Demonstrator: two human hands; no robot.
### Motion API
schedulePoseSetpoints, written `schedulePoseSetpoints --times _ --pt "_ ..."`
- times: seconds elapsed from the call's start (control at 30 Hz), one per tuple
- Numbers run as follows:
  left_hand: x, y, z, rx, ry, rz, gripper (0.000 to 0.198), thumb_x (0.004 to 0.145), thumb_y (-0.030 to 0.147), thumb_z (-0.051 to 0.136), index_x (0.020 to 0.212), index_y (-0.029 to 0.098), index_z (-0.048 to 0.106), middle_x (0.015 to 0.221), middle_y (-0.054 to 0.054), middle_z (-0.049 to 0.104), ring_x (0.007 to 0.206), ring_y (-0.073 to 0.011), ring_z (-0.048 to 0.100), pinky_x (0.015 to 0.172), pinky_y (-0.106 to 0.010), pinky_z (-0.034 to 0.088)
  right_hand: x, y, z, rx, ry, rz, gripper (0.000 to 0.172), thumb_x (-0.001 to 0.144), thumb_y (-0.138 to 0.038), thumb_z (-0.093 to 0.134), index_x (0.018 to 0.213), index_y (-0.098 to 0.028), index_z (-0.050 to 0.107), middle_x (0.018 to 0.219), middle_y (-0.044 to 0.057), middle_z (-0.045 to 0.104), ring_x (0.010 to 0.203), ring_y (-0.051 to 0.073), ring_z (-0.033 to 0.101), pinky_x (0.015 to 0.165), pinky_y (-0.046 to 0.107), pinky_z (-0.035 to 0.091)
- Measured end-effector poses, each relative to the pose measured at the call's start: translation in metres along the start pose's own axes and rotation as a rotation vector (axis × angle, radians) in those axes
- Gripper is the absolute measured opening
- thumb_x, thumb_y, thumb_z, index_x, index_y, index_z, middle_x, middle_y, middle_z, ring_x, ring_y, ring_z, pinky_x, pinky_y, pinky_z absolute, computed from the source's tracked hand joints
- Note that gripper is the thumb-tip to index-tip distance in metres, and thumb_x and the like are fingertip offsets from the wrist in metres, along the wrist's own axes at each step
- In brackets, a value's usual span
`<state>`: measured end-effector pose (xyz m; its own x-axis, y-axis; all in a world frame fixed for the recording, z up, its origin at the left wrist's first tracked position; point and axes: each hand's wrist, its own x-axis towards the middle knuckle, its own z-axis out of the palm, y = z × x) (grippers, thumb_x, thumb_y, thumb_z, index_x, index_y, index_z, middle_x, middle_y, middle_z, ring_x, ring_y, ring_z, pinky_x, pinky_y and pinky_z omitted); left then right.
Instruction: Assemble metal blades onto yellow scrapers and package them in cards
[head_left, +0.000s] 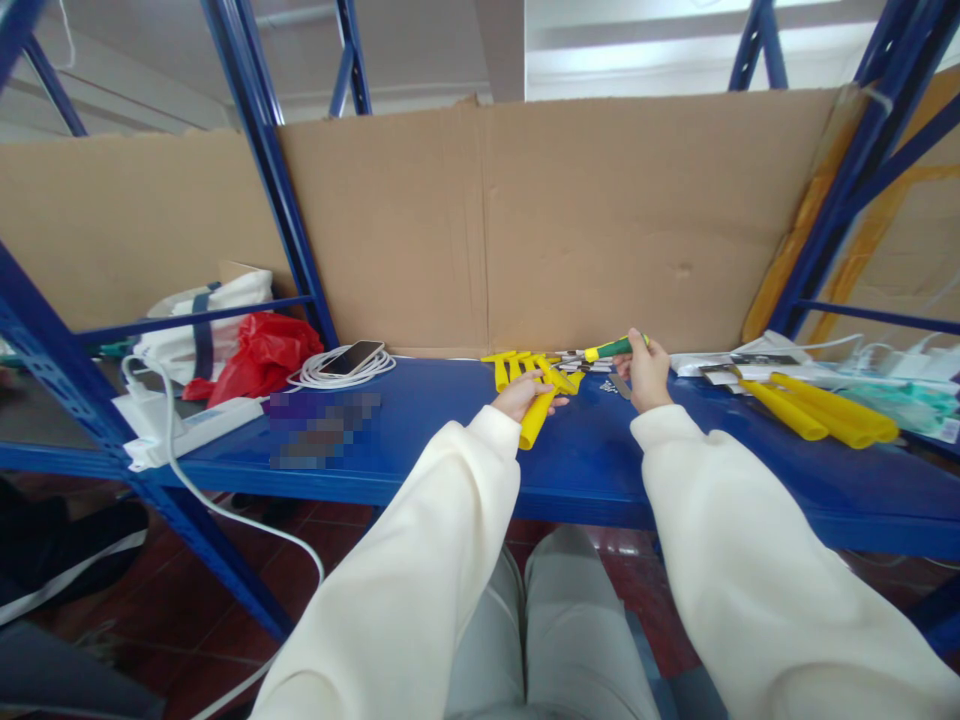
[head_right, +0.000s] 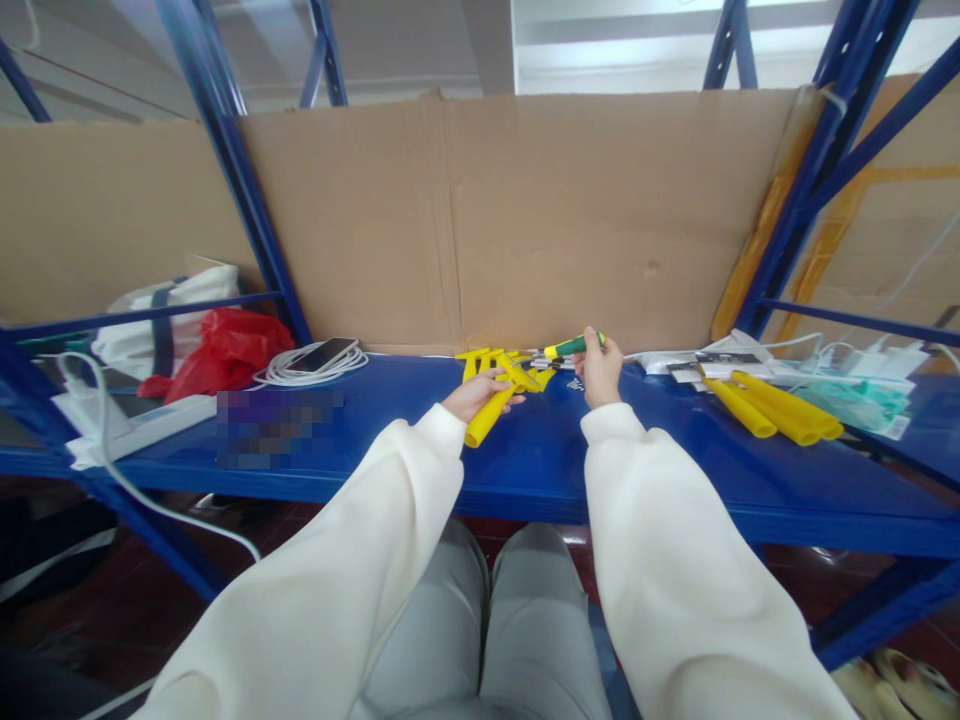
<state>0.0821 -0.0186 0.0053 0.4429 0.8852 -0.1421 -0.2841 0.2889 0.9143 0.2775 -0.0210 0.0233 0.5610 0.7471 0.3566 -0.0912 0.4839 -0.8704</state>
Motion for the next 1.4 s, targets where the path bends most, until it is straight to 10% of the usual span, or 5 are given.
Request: schedulePoseSetpoints --times 1.4 --pt "-0.0050 0.0021 0.0036 -0.030 -0.009 -0.020 0.071 0.085 -0.003 0.061 0.148 0.025 0.043 0.136 -0.018 0.065 0.091 -0.0244 0.077 0.055 -0.023 0.048 0.0053 0.0048 -0.0023 0.069 0.012 0.046 0.040 0.089 -0.044 0.072 0.068 -0.023 0.045 0.041 -0.009 0.042 0.031 0.007 0.033 0.029 0.017 0.024"
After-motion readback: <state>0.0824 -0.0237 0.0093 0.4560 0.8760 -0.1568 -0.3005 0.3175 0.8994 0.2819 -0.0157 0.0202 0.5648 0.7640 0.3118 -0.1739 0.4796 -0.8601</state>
